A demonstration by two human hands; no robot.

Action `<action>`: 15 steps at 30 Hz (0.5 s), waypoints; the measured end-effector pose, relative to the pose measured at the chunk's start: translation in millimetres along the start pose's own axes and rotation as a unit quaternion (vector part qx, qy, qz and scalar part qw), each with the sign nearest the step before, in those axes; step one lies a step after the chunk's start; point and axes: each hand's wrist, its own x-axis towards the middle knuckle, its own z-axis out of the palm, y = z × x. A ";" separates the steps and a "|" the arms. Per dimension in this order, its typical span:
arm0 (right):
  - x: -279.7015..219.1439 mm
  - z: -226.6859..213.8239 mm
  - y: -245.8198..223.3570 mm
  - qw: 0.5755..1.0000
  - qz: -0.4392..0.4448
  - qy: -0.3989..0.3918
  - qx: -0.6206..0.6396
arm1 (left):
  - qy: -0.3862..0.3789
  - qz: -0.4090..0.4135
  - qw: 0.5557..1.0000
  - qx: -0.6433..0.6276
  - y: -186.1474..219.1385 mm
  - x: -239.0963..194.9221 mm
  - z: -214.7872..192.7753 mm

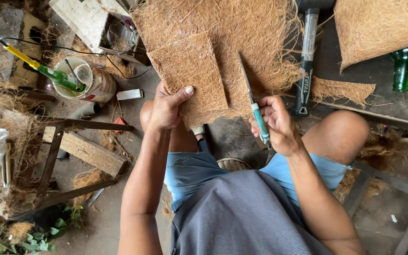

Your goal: The person uses scissors to cut a rectangular piece of brown fibrous material into a smaller rectangular shape. They trim the edges and fold the piece to check alignment, then continue cutting to refine the shape.

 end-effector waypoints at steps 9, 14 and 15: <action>3.0 -6.3 2.7 1.000 -0.016 0.010 -0.019 | -0.003 -0.019 1.000 -0.003 -13.9 -2.3 -1.7; 2.2 -8.8 5.2 1.000 -0.018 0.015 -0.021 | -0.004 -0.017 1.000 -0.002 -12.8 -2.9 2.5; 1.5 -9.8 5.2 0.999 -0.018 0.016 -0.021 | -0.010 -0.018 1.000 0.003 -12.8 -3.1 3.3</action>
